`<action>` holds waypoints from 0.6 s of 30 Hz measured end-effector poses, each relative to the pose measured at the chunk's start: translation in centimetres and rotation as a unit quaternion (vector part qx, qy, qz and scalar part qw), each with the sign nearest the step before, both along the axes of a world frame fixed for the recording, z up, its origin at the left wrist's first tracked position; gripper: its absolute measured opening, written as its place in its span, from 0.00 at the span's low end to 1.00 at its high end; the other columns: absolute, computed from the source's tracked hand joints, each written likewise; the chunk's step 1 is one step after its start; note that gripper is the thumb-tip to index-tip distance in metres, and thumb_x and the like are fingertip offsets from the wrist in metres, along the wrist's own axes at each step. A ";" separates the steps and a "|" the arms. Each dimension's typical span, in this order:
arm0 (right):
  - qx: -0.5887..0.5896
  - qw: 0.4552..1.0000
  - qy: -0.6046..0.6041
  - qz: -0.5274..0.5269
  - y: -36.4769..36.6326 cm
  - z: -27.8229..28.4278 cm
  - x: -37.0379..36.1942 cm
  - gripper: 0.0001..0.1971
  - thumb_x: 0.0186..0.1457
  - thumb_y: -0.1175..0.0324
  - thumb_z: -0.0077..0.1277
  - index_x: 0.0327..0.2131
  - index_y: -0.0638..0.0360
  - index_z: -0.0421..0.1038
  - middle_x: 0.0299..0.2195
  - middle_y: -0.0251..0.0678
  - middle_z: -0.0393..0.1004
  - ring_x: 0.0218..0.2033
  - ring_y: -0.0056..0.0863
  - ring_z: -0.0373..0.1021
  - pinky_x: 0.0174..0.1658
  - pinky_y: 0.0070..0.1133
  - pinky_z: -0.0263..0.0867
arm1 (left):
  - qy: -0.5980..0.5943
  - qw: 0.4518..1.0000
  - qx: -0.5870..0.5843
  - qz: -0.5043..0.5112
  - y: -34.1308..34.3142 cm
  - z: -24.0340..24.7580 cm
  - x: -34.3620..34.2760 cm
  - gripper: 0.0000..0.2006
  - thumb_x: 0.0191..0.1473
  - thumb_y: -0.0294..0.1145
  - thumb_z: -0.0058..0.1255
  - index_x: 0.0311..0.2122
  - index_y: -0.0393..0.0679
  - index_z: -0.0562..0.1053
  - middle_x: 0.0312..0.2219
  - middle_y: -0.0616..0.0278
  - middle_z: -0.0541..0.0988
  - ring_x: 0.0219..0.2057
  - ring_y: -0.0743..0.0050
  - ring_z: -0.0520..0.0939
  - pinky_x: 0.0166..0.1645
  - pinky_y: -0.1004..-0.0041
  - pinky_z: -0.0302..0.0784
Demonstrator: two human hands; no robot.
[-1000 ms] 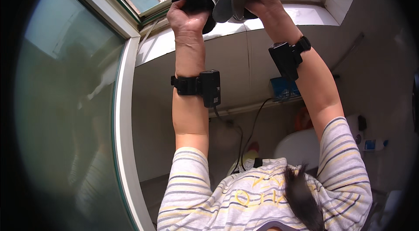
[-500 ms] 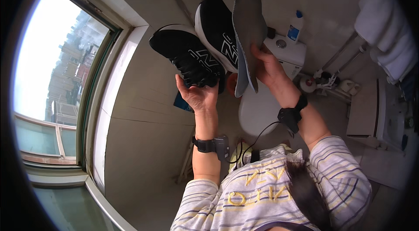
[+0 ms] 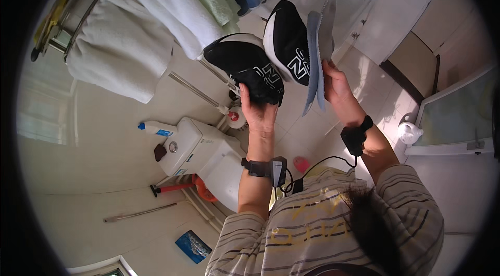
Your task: The person scrubs a pair of sneakers and an insole with a brush at a sink, places them on a window sill, and then washes a cloth.
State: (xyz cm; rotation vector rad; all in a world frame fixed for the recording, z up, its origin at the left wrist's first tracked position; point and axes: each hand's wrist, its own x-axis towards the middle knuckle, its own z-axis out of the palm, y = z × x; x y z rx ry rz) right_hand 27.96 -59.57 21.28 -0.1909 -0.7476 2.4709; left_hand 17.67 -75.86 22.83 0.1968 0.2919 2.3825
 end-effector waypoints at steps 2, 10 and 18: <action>0.019 0.996 -0.027 -0.082 5.6 -0.3 1.6 0.19 0.56 0.68 0.41 0.51 0.57 0.59 0.43 0.33 0.69 0.44 0.26 0.66 0.49 0.23 0.62 | -0.006 0.997 0.029 -0.075 6.2 0.2 -0.6 0.22 0.53 0.49 0.46 0.50 0.51 0.68 0.46 0.65 0.73 0.47 0.63 0.72 0.54 0.62 0.65; -0.003 0.987 0.026 -0.158 23.0 0.9 1.4 0.10 0.58 0.67 0.42 0.42 0.56 0.66 0.32 0.31 0.72 0.32 0.23 0.70 0.38 0.20 0.69 | 0.040 0.985 0.072 -0.150 24.8 3.4 -4.7 0.23 0.54 0.48 0.46 0.51 0.48 0.65 0.47 0.65 0.72 0.47 0.65 0.72 0.54 0.64 0.65; 0.010 0.980 0.049 -0.194 34.7 4.8 -4.6 0.12 0.53 0.67 0.39 0.32 0.64 0.70 0.24 0.38 0.74 0.25 0.30 0.71 0.29 0.23 0.71 | 0.093 0.983 0.095 -0.123 37.6 4.6 -10.7 0.22 0.52 0.51 0.46 0.49 0.50 0.68 0.48 0.65 0.72 0.48 0.63 0.71 0.55 0.58 0.64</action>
